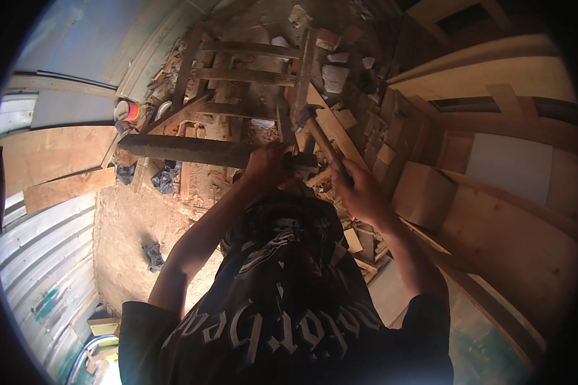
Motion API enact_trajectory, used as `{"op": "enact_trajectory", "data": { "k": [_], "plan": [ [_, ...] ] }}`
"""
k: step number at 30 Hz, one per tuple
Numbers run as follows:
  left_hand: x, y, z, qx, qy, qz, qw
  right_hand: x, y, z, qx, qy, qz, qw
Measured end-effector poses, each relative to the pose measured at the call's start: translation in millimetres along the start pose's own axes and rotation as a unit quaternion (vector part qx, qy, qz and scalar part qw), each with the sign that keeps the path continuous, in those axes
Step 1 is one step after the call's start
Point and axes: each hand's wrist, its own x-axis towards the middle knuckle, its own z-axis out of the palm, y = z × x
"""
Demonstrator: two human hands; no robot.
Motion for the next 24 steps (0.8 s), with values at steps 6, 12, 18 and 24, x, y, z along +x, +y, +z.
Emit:
{"op": "enact_trajectory", "data": {
  "k": [6,12,18,24],
  "plan": [
    [-3,-4,3,-0.019,0.013,0.007,1.0,-4,-39,-21,-0.02,-0.016,0.005,1.0],
    [-1,-4,4,-0.01,0.013,0.001,1.0,5,-33,-23,-0.035,-0.032,0.05,0.998],
    [-1,1,1,-0.009,0.014,0.0,1.0,10,-45,-40,0.052,0.011,-0.004,0.999],
    [-6,-27,-11,0.218,0.005,0.094,0.971,6,-29,-22,-0.034,-0.048,0.037,0.998]
  ]
}}
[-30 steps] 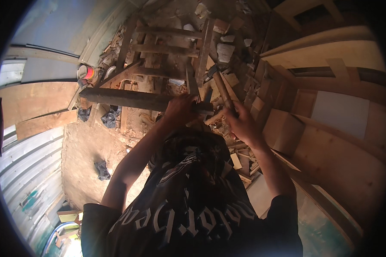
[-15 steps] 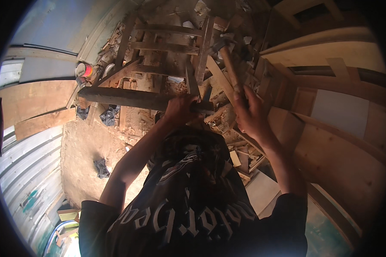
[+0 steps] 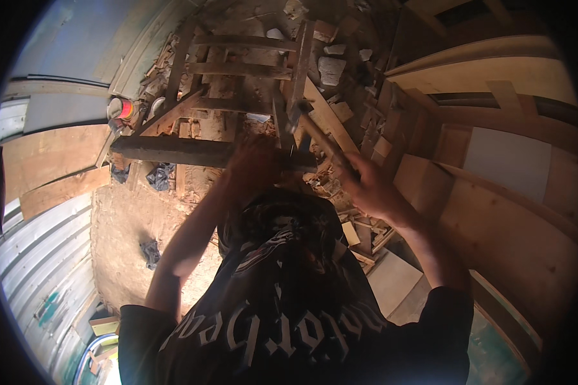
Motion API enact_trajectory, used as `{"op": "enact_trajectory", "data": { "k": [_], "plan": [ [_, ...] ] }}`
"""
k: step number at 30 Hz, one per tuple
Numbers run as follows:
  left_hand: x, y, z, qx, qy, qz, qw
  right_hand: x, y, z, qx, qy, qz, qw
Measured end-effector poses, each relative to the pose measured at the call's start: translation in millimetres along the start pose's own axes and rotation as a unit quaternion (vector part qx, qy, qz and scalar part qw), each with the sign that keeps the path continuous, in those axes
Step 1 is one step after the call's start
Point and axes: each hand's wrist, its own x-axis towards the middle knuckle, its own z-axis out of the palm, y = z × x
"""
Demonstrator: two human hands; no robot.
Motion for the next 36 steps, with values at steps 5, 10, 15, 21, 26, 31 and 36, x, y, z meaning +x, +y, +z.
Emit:
{"op": "enact_trajectory", "data": {
  "k": [5,10,15,21,26,31,36],
  "plan": [
    [5,-27,-20,0.029,-0.21,-0.064,0.975,7,23,-6,-0.083,-0.019,0.005,0.996],
    [4,-30,-16,0.011,-0.206,-0.085,0.975,16,-49,-40,0.073,0.066,-0.013,0.995],
    [11,-25,-24,0.007,-0.22,-0.077,0.972,32,-18,-17,0.063,0.134,-0.091,0.985],
    [4,-27,-26,0.008,-0.176,-0.081,0.981,16,-5,-27,0.056,0.033,0.105,0.992],
    [10,-29,-30,0.007,-0.273,-0.09,0.958,16,-20,-25,0.162,0.086,0.014,0.983],
    [15,-24,-39,-0.011,-0.289,-0.107,0.951,-6,18,-6,0.118,-0.007,0.094,0.989],
    [14,-24,-40,0.0,-0.25,-0.092,0.964,1,24,-14,0.185,0.074,0.009,0.98]
  ]
}}
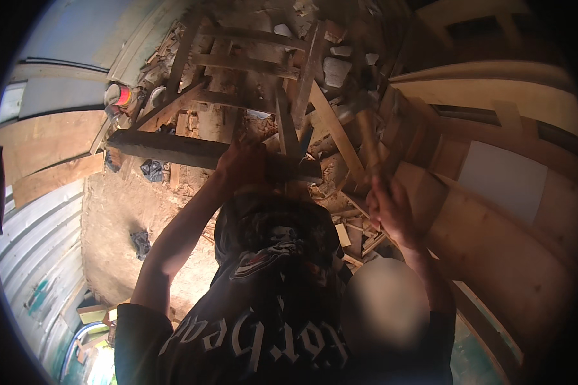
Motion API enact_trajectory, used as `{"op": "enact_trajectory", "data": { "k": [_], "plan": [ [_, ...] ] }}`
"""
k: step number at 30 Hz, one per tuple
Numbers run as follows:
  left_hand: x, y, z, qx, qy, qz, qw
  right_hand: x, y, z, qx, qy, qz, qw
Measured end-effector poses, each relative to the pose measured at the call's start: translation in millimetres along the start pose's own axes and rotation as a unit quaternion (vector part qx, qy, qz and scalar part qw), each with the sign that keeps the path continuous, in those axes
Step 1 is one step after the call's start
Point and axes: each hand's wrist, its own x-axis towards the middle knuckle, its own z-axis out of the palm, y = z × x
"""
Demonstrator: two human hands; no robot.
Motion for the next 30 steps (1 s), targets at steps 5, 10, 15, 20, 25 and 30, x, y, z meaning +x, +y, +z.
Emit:
{"op": "enact_trajectory", "data": {
  "k": [5,10,15,20,25,30],
  "plan": [
    [3,0,-2,-0.039,-0.013,-0.004,0.999,-18,16,43,0.182,0.121,0.016,0.976],
    [5,-1,8,0.006,0.006,0.001,1.0,-32,51,62,0.139,-0.034,0.121,0.982],
    [8,-3,17,0.046,0.009,-0.007,0.999,-29,59,67,0.15,0.02,0.068,0.986],
    [5,5,-1,0.014,-0.017,-0.006,1.0,-32,23,59,-0.001,-0.035,0.049,0.998],
    [3,-1,10,0.028,0.015,-0.007,0.999,-9,-32,37,-0.001,0.082,-0.16,0.984],
    [2,-3,8,-0.013,0.009,0.002,1.0,1,-59,38,-0.049,0.059,-0.141,0.987]
  ]
}}
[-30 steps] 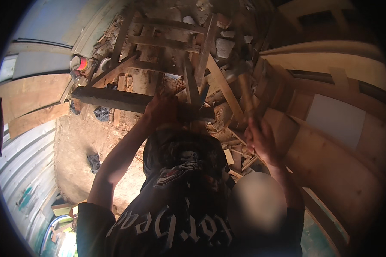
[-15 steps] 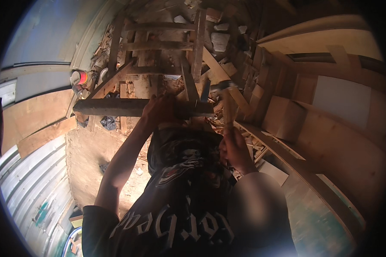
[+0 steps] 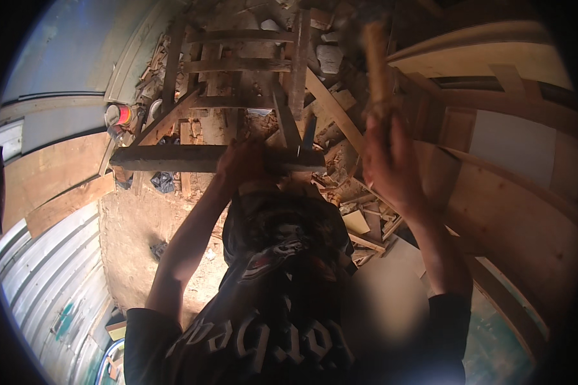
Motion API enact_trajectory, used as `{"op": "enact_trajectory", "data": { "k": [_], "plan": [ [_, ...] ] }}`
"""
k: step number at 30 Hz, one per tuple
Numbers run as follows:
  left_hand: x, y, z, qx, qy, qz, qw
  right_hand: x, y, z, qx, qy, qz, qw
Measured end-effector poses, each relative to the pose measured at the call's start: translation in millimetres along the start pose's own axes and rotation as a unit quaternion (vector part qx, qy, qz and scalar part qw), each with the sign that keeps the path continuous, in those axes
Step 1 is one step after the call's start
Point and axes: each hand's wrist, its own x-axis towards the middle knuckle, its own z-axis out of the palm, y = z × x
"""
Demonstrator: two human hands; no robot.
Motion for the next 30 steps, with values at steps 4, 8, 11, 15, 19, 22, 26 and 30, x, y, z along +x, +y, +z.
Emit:
{"op": "enact_trajectory", "data": {
  "k": [4,8,11,15,19,22,26,30],
  "plan": [
    [0,0,6,0.032,0.035,0.03,0.998,-12,35,7,-0.17,-0.159,0.13,0.964],
    [4,-3,13,0.028,0.053,0.037,0.998,-11,20,3,-0.159,-0.132,0.059,0.977],
    [4,-9,18,0.051,0.074,0.049,0.995,3,-29,7,-0.008,-0.021,0.076,0.997],
    [4,-1,-3,0.012,-0.02,-0.004,1.0,-1,-19,5,0.052,0.089,0.111,0.988],
    [5,-1,3,-0.027,0.008,0.0,1.0,-40,43,12,-0.098,-0.067,0.218,0.969],
    [2,-1,5,-0.009,0.083,0.028,0.996,-35,25,10,-0.084,-0.047,0.232,0.968],
    [2,-8,6,-0.087,0.08,0.02,0.993,-17,-17,2,0.049,0.065,0.149,0.986],
    [0,-3,11,-0.052,0.096,0.044,0.993,-26,55,13,-0.259,0.06,-0.061,0.962]
  ]
}}
